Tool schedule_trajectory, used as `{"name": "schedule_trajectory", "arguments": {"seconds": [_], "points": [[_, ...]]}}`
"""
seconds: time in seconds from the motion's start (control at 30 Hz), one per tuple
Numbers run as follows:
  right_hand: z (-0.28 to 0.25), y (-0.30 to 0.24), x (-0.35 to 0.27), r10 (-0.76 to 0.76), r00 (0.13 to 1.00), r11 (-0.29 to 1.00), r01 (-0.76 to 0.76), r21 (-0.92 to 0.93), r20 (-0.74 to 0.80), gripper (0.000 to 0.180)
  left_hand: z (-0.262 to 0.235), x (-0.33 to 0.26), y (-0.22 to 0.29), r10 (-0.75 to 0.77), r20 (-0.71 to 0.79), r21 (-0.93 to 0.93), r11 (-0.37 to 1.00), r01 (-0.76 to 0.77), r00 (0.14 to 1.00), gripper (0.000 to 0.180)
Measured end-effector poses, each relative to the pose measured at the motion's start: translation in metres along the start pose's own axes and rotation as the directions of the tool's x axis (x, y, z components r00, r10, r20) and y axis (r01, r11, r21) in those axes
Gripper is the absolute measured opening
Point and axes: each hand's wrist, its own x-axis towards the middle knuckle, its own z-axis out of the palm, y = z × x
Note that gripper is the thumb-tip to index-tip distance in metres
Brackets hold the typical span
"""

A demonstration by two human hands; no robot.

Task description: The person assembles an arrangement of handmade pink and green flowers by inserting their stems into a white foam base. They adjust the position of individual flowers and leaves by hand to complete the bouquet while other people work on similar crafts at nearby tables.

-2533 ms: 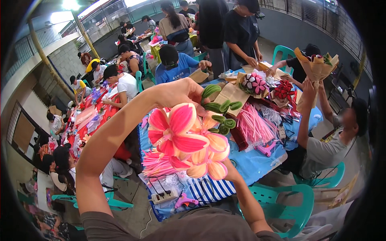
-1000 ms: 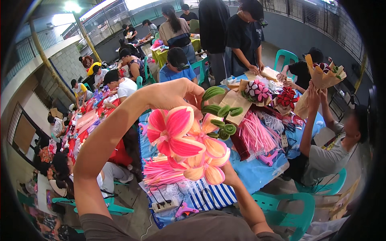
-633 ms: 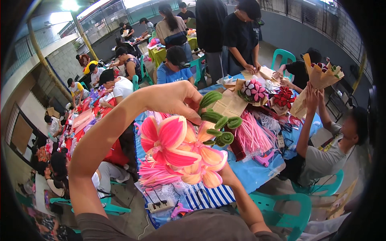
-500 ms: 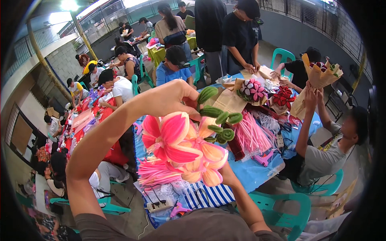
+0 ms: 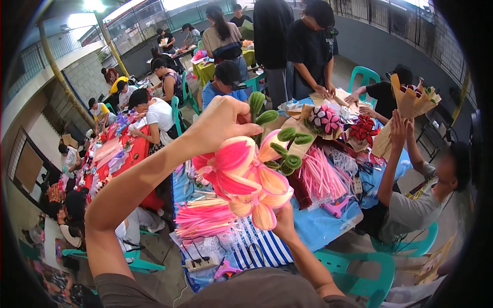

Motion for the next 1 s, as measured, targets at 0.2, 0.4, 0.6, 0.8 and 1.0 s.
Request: {"name": "schedule_trajectory", "arguments": {"seconds": [0.2, 0.4, 0.6, 0.8, 1.0], "points": [[0.0, -0.002, -0.003, 0.028, 0.982, 0.978, -0.066, 0.197, 0.189, 0.045, -0.009, 0.002, -0.008, -0.04, 0.222, -0.067, 0.996, 0.056, 0.974, 0.027], [-0.009, -0.009, 0.0, 0.003, 0.961, 0.958, -0.081, 0.274, 0.275, 0.051, -0.029, 0.002, 0.011, -0.142, 0.456, -0.187, 0.95, 0.25, 0.879, 0.02], [-0.011, -0.021, 0.0, -0.009, 0.942, 0.948, -0.099, 0.304, 0.335, 0.051, -0.053, 0.003, 0.016, -0.09, 0.374, -0.179, 0.969, 0.167, 0.923, 0.03], [-0.009, -0.028, -0.001, 0.004, 0.949, 0.931, -0.119, 0.345, 0.316, 0.048, -0.088, -0.022, 0.011, -0.027, -0.218, -0.164, 0.986, -0.009, 0.976, 0.033], [-0.019, -0.004, 0.002, 0.323, 0.902, 0.924, -0.365, 0.111, 0.286, 0.058, -0.06, -0.091, -0.027, -0.028, -0.864, -0.2, 0.935, -0.292, 0.503, 0.036]]}}
